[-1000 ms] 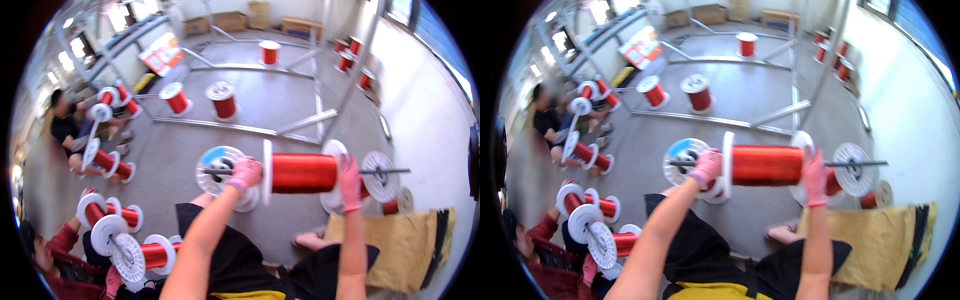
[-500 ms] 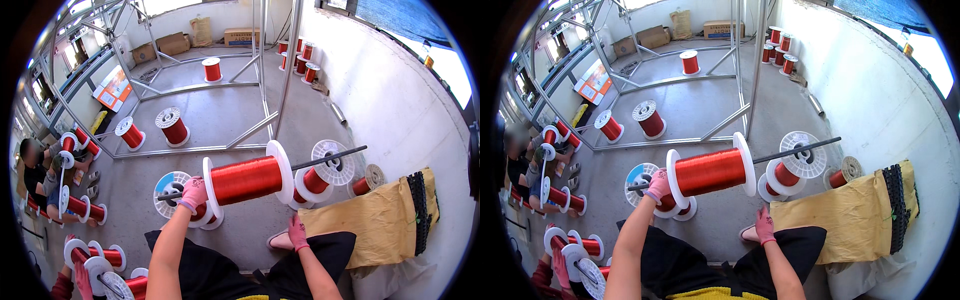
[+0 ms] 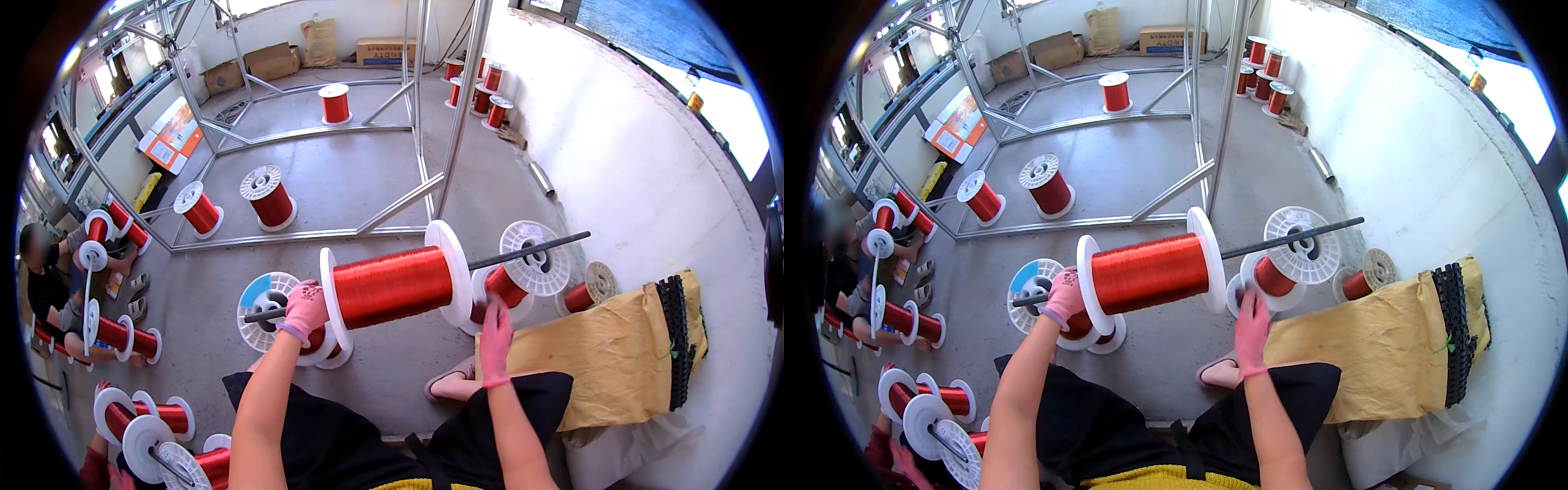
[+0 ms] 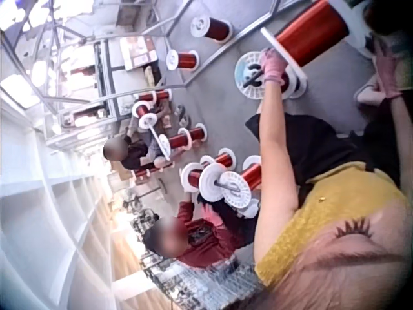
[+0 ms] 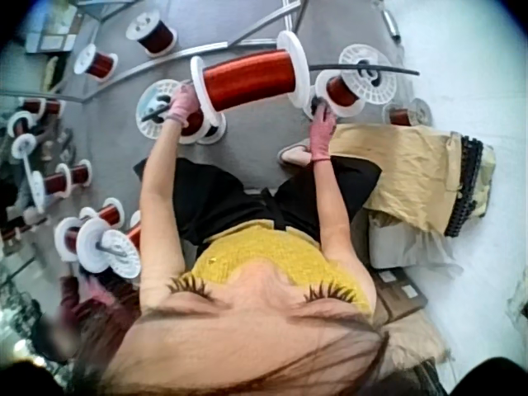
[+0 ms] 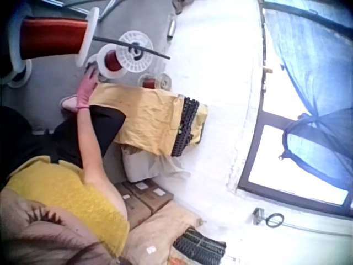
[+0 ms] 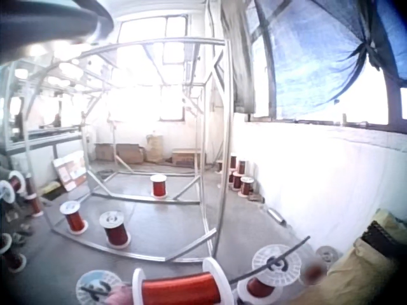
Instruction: The person winds red wire onto spools by hand while seated on the floor. They rotate the spools on a metal bar and use their hands to guide the wire.
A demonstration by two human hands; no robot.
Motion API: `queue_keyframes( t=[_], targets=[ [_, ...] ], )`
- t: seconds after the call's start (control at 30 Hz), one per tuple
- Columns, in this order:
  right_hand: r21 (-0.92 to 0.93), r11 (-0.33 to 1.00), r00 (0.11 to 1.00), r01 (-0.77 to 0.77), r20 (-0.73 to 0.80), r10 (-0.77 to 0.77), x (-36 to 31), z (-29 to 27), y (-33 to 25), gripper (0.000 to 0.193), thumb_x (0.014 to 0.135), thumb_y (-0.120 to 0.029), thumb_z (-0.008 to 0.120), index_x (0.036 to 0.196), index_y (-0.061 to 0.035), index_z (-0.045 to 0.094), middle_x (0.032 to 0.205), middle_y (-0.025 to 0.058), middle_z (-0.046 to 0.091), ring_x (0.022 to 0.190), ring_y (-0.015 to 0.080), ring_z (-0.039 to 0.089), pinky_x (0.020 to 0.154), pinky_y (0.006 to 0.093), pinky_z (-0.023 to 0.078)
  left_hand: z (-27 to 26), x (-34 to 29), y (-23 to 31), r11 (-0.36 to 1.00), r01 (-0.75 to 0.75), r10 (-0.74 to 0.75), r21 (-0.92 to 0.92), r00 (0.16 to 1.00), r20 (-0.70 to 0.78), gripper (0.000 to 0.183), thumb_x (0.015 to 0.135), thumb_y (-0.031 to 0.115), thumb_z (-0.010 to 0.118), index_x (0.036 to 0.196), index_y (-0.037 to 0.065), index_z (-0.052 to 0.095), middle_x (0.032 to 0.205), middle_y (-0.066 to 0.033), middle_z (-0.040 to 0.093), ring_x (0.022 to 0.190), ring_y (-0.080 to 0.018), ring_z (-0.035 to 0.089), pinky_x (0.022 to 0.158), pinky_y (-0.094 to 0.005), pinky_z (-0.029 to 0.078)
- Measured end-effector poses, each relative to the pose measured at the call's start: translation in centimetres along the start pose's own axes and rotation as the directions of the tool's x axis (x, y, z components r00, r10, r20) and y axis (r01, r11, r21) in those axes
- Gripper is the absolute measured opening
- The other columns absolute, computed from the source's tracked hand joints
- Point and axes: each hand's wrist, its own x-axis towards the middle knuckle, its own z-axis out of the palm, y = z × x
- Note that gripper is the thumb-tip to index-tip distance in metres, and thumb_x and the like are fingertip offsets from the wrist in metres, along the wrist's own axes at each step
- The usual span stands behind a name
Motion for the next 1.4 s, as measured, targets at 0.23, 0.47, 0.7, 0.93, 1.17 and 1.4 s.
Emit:
queue_keyframes(
  t=[0.23,0.47,0.7,0.93,1.17,1.4],
  targets=[
    [-0.405,0.886,0.95,0.227,0.29,-0.111,10.0,7.2,-9.3,0.048,0.088,-0.033,0.048,0.122,0.0007,0.042,0.111,0.0246,0.054,0.104,0.0366,0.051,0.088,0.039,0.04,0.3,0.0,-0.1,0.999,0.033,-0.032,-0.02,0.999,0.02,0.018,0.074,0.024,0.053,0.076,0.013,0.067,0.08,-0.0059,0.067,0.083,-0.0189,0.061,0.08,-0.0292,0.043],
    [-0.435,0.83,0.928,0.348,0.286,-0.239,8.0,9.4,-8.6,0.029,0.09,-0.022,0.044,0.108,-0.0012,0.052,0.09,0.025,0.058,0.088,0.0402,0.056,0.072,0.044,0.044,1.8,0.2,-0.7,0.999,-0.026,0.028,-0.031,0.997,0.069,0.018,0.074,0.02,0.053,0.073,0.011,0.068,0.082,-0.0084,0.065,0.085,-0.0228,0.06,0.073,-0.0338,0.049],
    [-0.429,0.852,0.911,0.3,0.394,-0.123,9.9,9.3,-6.3,0.038,0.091,-0.023,0.044,0.12,0.0019,0.045,0.109,0.0221,0.057,0.103,0.0347,0.054,0.086,0.0375,0.041,1.2,0.3,0.0,0.962,0.095,-0.073,-0.255,0.993,0.093,0.017,0.072,0.021,0.054,0.074,0.011,0.068,0.08,-0.0058,0.067,0.082,-0.0205,0.062,0.081,-0.0297,0.043],
    [-0.538,0.769,0.892,0.345,0.443,-0.09,11.9,9.1,-4.4,0.041,0.093,-0.027,0.04,0.124,-0.0007,0.044,0.117,0.0209,0.053,0.109,0.0339,0.05,0.091,0.0362,0.038,0.6,-0.1,1.4,0.982,0.174,-0.173,-0.071,0.985,0.019,0.015,0.071,0.026,0.059,0.079,0.015,0.067,0.083,-0.0053,0.064,0.089,-0.0181,0.058,0.101,-0.0356,0.027],
    [-0.587,0.737,0.911,0.334,0.401,-0.094,11.7,8.5,-3.5,0.042,0.094,-0.029,0.038,0.126,-0.0024,0.042,0.121,0.0205,0.05,0.111,0.0351,0.048,0.094,0.0361,0.036,0.6,-1.1,1.5,0.951,0.221,-0.253,-0.217,0.958,-0.132,0.012,0.07,0.022,0.057,0.072,0.016,0.067,0.077,-0.0034,0.065,0.08,-0.018,0.062,0.103,-0.0345,0.027],
    [-0.692,0.586,0.902,0.421,0.388,-0.19,7.8,7.6,-6.9,0.045,0.084,-0.03,0.054,0.117,0.0002,0.049,0.112,0.0229,0.054,0.102,0.0362,0.052,0.089,0.0381,0.04,0.0,-0.7,0.9,0.987,0.118,-0.12,-0.105,0.993,-0.02,0.014,0.07,0.027,0.057,0.072,0.019,0.067,0.076,-0.0002,0.066,0.075,-0.0141,0.062,0.087,-0.0283,0.033]
  ],
)
